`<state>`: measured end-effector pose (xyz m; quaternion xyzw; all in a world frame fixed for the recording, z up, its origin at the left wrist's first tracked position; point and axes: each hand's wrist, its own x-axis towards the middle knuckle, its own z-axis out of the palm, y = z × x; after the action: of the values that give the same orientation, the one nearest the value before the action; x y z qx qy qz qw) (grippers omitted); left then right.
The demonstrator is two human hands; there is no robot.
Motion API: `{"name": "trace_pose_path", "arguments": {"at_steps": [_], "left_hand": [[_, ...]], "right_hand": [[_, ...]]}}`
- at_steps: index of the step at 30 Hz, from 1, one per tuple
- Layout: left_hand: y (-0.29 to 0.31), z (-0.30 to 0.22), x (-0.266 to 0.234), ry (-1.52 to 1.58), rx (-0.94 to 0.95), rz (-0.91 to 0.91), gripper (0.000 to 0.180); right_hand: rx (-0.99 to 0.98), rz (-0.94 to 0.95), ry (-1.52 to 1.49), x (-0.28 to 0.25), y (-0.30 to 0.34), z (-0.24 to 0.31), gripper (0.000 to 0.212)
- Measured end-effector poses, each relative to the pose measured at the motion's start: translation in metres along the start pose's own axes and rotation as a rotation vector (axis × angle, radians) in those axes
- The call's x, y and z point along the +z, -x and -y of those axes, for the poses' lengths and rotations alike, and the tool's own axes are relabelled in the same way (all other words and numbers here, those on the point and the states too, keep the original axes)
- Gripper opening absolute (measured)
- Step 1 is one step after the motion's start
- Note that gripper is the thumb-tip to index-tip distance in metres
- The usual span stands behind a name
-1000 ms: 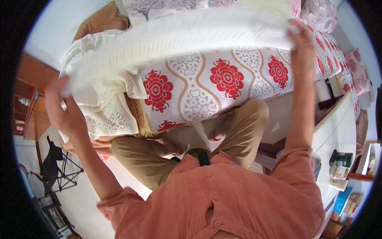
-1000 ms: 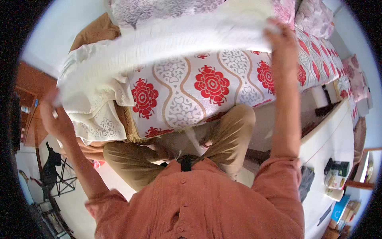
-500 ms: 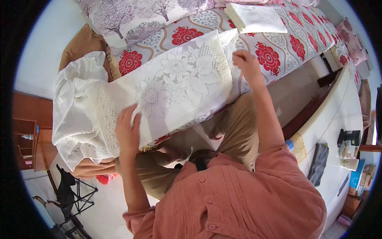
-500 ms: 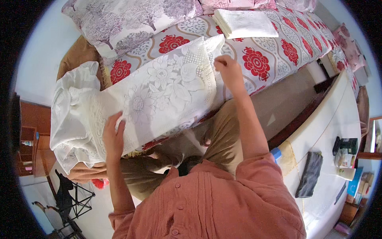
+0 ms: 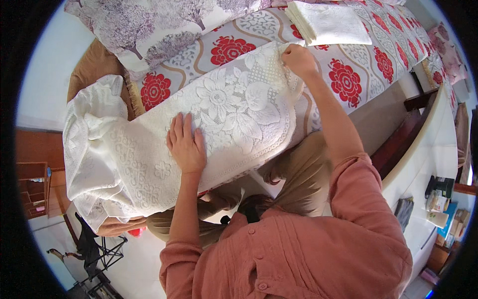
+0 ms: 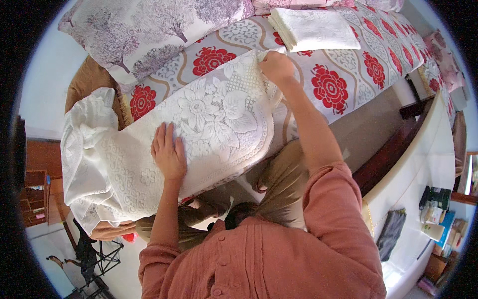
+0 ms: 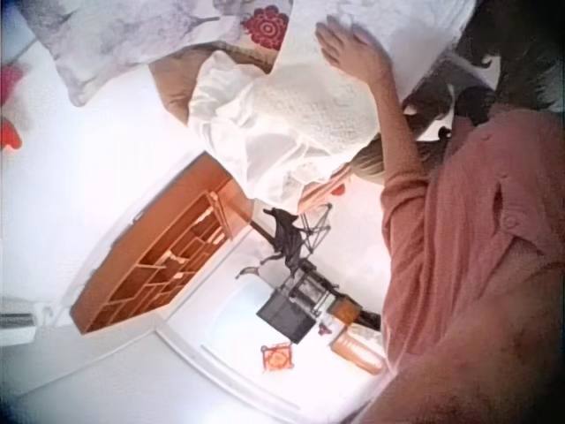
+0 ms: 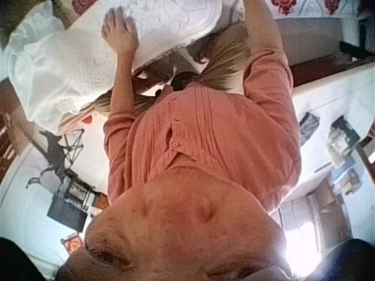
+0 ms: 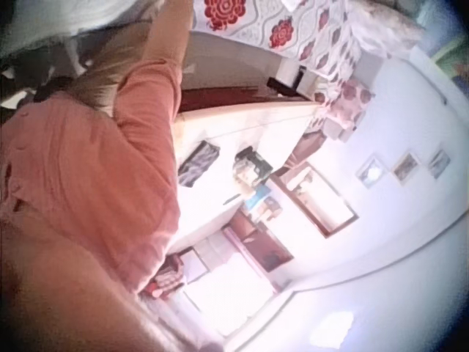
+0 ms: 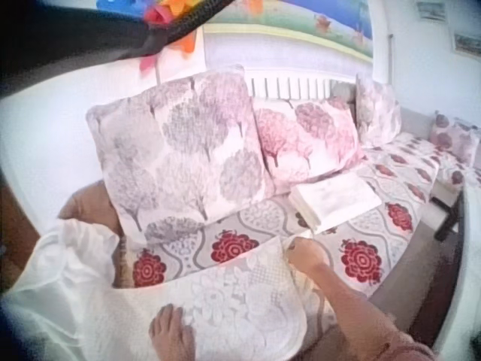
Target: The person sits on the floor and folds a white patterned cloth by hand. They repeatedly smooth, fold, and stack the cloth into a neat pile on a patterned surface.
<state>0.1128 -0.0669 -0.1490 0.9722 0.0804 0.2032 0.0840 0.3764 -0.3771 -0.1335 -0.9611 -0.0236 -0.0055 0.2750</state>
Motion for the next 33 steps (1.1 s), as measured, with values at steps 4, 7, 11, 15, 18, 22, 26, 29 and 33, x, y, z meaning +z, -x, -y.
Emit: {"name": "trace_pose_path", "arguments": {"at_steps": [4, 7, 11, 15, 18, 22, 26, 29, 33], "left_hand": [[0.000, 0.001, -0.002, -0.027, -0.001, 0.000, 0.047], [-0.002, -0.001, -0.002, -0.032, 0.006, 0.004, 0.048], [-0.001, 0.004, -0.001, -0.040, 0.006, -0.003, 0.048], [-0.003, -0.001, -0.001, -0.016, 0.010, -0.004, 0.048], [-0.003, -0.001, -0.001, -0.017, 0.008, -0.007, 0.047], [-0.003, -0.002, -0.001, -0.030, 0.013, -0.005, 0.047], [-0.002, 0.000, -0.002, -0.035, 0.007, 0.006, 0.047], [-0.003, -0.004, -0.003, -0.017, 0.018, 0.003, 0.047], [-0.002, -0.003, -0.005, -0.029, 0.002, 0.014, 0.048]], "right_hand": [[-0.128, -0.004, 0.038, -0.007, 0.016, 0.008, 0.016], [-0.253, 0.002, 0.029, 0.003, 0.016, 0.001, 0.016], [-0.253, 0.003, 0.134, -0.034, -0.018, 0.003, 0.022], [-0.057, -0.342, -0.507, -0.088, -0.063, -0.033, 0.023], [0.017, -0.224, -0.682, -0.091, -0.047, -0.033, 0.021], [-0.036, -0.112, -0.412, -0.061, -0.008, -0.042, 0.025], [-0.541, -0.216, -0.069, -0.014, 0.062, 0.015, 0.041], [-0.575, -0.294, 0.315, 0.027, 0.029, -0.020, 0.054], [-0.305, 0.052, 0.421, 0.006, -0.003, -0.012, 0.071]]}}
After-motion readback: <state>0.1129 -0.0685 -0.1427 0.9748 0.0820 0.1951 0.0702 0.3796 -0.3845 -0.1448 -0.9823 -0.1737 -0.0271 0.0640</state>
